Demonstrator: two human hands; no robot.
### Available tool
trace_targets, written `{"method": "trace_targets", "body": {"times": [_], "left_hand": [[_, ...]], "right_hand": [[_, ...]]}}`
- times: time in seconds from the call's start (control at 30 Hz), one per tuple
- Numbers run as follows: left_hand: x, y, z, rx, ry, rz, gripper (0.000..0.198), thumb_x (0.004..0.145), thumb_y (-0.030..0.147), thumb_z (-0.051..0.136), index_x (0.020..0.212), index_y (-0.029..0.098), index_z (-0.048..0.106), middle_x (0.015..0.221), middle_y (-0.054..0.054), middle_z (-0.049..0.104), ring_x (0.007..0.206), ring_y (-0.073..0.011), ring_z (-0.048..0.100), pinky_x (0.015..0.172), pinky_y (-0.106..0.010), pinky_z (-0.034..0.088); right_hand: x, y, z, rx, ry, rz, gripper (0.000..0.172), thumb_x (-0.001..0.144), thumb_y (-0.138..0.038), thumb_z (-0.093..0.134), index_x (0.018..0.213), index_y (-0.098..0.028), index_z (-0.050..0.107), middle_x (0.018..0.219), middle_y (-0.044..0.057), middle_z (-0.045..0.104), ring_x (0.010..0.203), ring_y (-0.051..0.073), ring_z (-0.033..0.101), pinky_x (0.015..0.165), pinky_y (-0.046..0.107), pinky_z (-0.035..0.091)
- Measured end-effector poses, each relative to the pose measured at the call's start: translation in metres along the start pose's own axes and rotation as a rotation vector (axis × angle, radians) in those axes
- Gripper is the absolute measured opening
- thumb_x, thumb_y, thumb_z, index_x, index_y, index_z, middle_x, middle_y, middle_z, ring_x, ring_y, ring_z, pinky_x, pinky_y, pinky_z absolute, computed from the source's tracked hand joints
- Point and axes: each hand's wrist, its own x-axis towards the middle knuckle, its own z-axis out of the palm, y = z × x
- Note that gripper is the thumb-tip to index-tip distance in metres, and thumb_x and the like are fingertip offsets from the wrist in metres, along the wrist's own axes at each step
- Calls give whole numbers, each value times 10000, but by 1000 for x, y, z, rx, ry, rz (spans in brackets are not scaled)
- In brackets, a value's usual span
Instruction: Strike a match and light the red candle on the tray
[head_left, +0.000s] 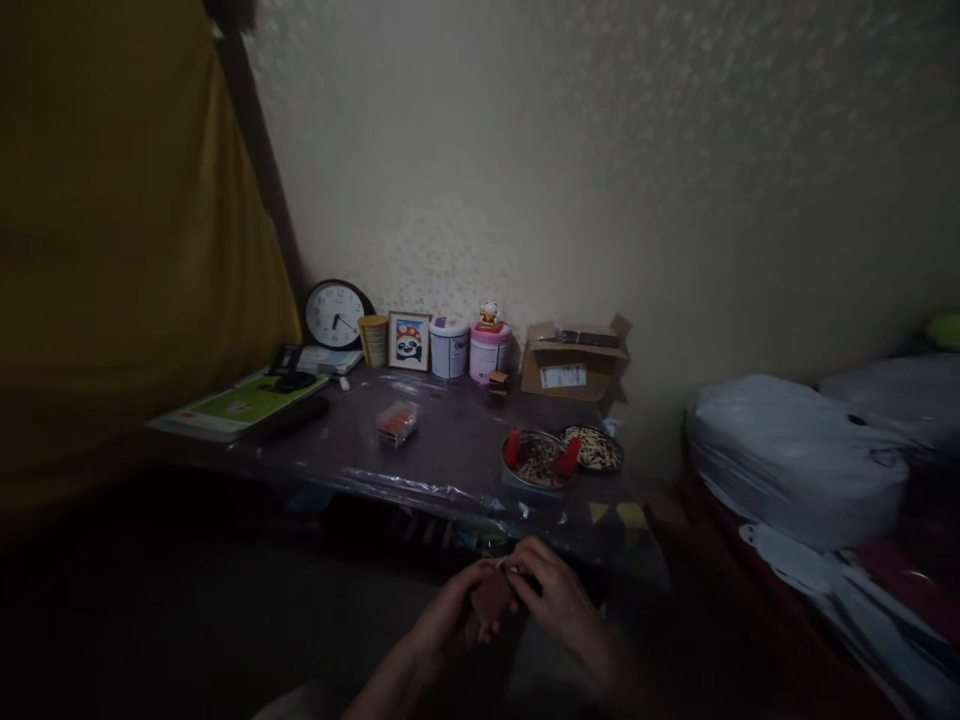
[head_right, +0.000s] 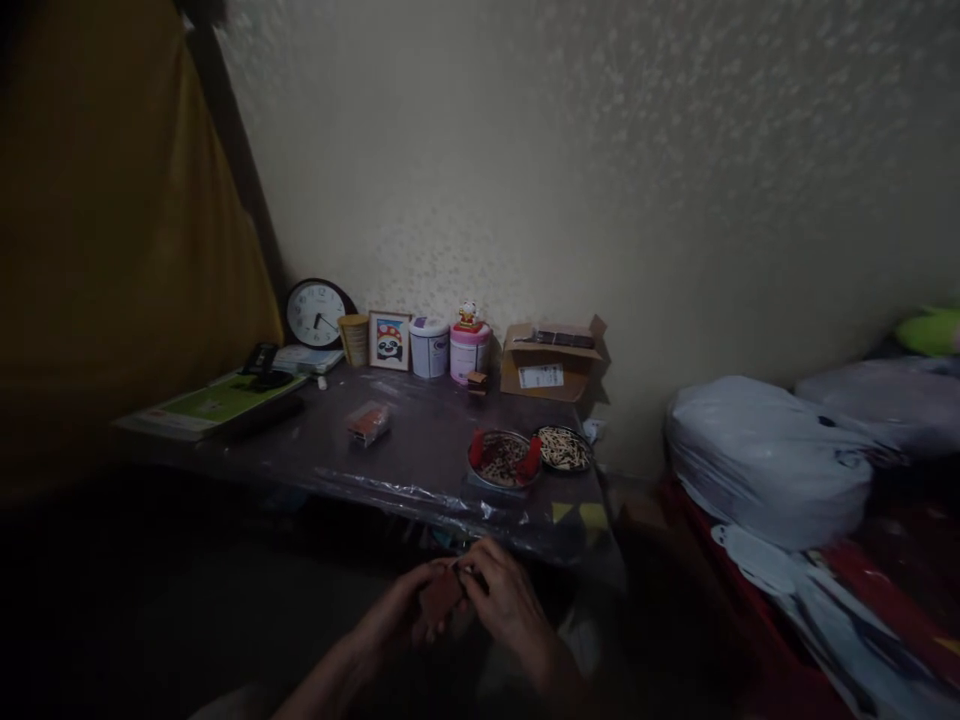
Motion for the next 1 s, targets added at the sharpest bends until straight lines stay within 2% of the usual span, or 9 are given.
{"method": "trace_targets", "body": {"times": [0.1, 0.2, 0.37, 0.53, 0.8, 1.0], "left_hand": [[-3, 3, 3, -2, 33, 13, 327, 785, 315, 448, 1028, 111, 526, 652, -56, 647, 429, -93, 525, 387, -166, 342], [-4, 1, 2, 8, 41, 0, 300, 772, 315, 475, 1003, 132, 533, 658, -43, 646, 422, -88, 518, 391, -166, 337], [-5, -2, -1, 56, 17, 6, 357, 772, 317, 452, 1078, 141, 508, 695, -45, 651, 448, -92, 536, 402, -166, 337], [-6, 1, 2, 67, 41, -27, 428, 756, 312, 448, 1159, 167, 451, 682, -34, 650, 425, -95, 534, 387, -166, 330], [-2, -2, 0, 58, 46, -25, 500, 735, 312, 463, 1208, 154, 423, 657, -24, 637, 436, -108, 557, 382, -171, 352], [-2, -1, 2, 30, 65, -50, 585, 725, 303, 444, 1275, 132, 345, 662, -45, 647, 402, -116, 544, 357, -177, 336]], "right_hand": [[-1, -2, -1, -40, -18, -36, 167, 880, -147, 450, 876, -216, 602, 907, 10, 552, 844, 126, 547, 764, 227, 413], [-2, -2, -1, -71, -20, -33, 123, 867, -146, 472, 829, -201, 575, 896, 9, 542, 831, 128, 540, 751, 228, 414], [-2, 2, 2, -49, -13, -4, 104, 812, -96, 503, 796, -198, 520, 876, -2, 529, 803, 123, 532, 730, 220, 417], [-2, 2, 1, -67, 6, -37, 97, 819, -113, 488, 781, -201, 503, 878, -1, 531, 810, 124, 531, 743, 223, 413], [-3, -3, 1, -176, 13, -44, 98, 801, -103, 492, 800, -201, 496, 872, 2, 539, 813, 133, 528, 731, 230, 407], [-3, -1, -1, -182, 26, -21, 106, 801, -105, 473, 798, -196, 526, 844, 4, 557, 786, 128, 533, 719, 231, 404]]}}
